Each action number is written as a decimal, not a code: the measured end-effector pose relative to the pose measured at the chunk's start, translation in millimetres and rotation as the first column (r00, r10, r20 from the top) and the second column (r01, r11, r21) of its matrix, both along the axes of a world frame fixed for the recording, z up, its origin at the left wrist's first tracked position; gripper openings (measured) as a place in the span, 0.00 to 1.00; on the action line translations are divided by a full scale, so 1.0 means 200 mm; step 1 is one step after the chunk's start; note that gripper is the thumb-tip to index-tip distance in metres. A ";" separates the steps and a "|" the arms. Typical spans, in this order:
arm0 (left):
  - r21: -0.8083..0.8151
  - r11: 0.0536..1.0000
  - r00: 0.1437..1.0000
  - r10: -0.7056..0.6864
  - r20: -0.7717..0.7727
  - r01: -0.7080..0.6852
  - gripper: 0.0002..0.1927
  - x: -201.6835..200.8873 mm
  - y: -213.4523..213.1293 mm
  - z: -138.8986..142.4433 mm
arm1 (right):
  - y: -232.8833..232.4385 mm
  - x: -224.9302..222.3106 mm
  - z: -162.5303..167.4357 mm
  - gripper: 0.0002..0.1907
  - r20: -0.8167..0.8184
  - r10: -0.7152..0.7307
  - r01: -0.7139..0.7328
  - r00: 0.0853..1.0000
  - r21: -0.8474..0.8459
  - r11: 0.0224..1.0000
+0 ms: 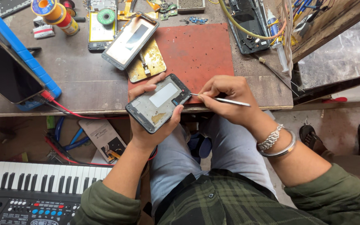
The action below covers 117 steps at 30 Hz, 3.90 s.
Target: The person holds a disassembled smartphone frame on their lap and uses a thin metal pry tool to scrape and pry old adhesive and residue from the frame's edges and interior. They rotate the frame repeatedly to work around its perimeter, then set the phone down on the workbench at the end.
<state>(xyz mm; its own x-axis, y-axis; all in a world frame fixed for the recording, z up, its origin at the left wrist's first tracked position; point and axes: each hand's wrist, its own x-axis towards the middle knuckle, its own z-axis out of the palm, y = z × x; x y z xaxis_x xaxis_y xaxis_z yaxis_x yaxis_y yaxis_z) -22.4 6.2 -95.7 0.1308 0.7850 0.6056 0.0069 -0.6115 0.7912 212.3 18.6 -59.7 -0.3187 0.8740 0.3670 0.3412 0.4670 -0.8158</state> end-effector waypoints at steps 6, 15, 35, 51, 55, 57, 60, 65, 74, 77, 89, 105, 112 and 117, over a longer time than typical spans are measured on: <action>-0.022 0.999 0.999 -0.029 0.034 0.030 0.34 0.00 0.00 0.00 | -0.02 -0.03 0.00 0.07 0.029 -0.065 0.063 0.997 0.074 0.995; -0.025 0.999 0.999 -0.023 0.036 0.024 0.35 0.00 0.00 0.00 | -0.02 -0.03 0.00 0.08 0.022 -0.094 0.092 0.995 0.088 0.992; -0.014 1.000 0.999 -0.024 0.027 0.024 0.34 0.00 0.00 0.00 | -0.02 -0.05 -0.02 0.06 0.052 -0.130 0.125 0.990 0.086 0.988; -0.013 1.000 1.000 -0.008 -0.008 0.008 0.35 0.00 0.00 0.00 | -0.03 -0.06 -0.02 0.06 0.045 -0.136 0.133 0.990 0.054 0.990; 0.012 1.000 1.000 0.008 -0.016 -0.008 0.35 0.00 0.00 0.00 | -0.03 -0.05 -0.02 0.08 0.031 -0.130 0.128 0.991 0.058 0.990; -0.007 1.000 1.000 -0.015 0.023 0.015 0.35 0.00 0.00 0.00 | -0.02 -0.05 -0.02 0.06 -0.006 -0.115 0.115 0.993 0.048 0.992; -0.013 1.000 1.000 -0.009 0.007 0.010 0.34 0.00 0.00 0.00 | -0.02 -0.04 -0.02 0.06 0.006 -0.127 0.126 0.992 0.062 0.990; -0.007 1.000 1.000 -0.015 0.002 0.015 0.35 0.00 0.00 -0.01 | -0.02 -0.06 -0.01 0.05 0.030 -0.134 0.133 0.990 0.046 0.990; -0.014 1.000 1.000 -0.012 0.018 0.013 0.34 0.00 0.00 -0.01 | -0.01 -0.06 0.01 0.05 0.030 -0.137 0.136 0.990 0.037 0.990; -0.011 1.000 1.000 -0.013 0.021 0.013 0.35 0.01 0.00 -0.01 | 0.00 -0.06 0.01 0.05 0.024 -0.136 0.135 0.990 0.019 0.991; -0.006 1.000 1.000 -0.017 0.010 0.017 0.34 0.00 0.00 0.00 | 0.01 -0.03 0.02 0.06 0.030 -0.047 0.046 0.998 0.033 0.998; -0.019 1.000 1.000 -0.018 0.016 0.018 0.35 -0.01 0.00 -0.02 | -0.01 -0.10 0.03 0.06 0.058 -0.236 0.237 0.970 -0.010 0.971; -0.003 0.990 0.982 -0.141 0.122 0.142 0.38 0.01 -0.01 -0.04 | 0.00 -0.06 0.01 0.06 -0.020 -0.059 0.059 0.998 -0.034 0.998; -0.003 0.986 0.973 -0.161 0.162 0.164 0.40 0.05 -0.03 -0.05 | 0.01 -0.03 -0.05 0.13 -0.208 -0.028 -0.002 0.978 -0.143 0.990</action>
<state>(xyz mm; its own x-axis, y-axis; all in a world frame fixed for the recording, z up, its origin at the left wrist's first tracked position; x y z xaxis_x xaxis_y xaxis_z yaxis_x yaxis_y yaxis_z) -11.7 0.3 -106.3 0.1594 0.7710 0.6166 -0.2199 -0.5811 0.7835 205.8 21.2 -69.2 -0.2367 0.9252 0.2967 0.1616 0.3386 -0.9269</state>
